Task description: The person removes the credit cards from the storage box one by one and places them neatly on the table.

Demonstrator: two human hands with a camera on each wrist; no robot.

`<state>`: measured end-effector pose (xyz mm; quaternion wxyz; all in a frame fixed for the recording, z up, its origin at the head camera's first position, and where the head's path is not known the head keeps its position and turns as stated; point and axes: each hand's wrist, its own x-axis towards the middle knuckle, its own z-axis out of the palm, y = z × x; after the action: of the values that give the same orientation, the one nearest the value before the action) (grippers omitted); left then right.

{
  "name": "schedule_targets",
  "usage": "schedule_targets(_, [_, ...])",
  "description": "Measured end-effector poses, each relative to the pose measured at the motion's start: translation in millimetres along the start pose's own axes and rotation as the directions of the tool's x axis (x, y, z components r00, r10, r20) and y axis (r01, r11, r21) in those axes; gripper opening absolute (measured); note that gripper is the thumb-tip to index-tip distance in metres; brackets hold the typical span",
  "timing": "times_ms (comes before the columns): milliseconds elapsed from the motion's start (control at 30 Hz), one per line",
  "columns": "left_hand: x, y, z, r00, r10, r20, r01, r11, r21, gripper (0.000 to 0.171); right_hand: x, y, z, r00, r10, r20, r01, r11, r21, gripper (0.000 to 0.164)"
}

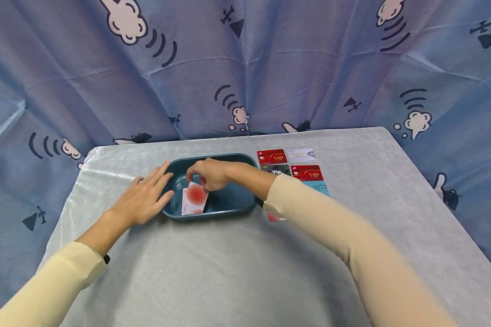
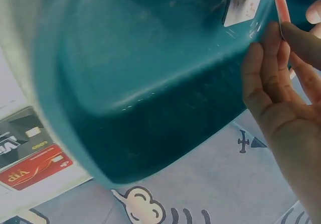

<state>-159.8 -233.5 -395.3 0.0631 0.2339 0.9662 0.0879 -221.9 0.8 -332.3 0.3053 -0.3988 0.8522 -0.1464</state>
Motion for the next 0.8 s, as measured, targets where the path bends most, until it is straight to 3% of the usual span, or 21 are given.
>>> schedule_targets(467, [-1.3,0.7,1.4,1.0,0.004,-0.018,-0.004,1.0,-0.003,0.06,-38,6,1,0.998,-0.051,-0.03,0.051,0.998,0.029,0.033])
schedule_targets(800, [-1.5,0.4,0.8,1.0,0.004,-0.012,-0.004,1.0,0.0,0.06,-71,21,-7,0.999,-0.005,-0.05,0.008,0.998,0.059,0.038])
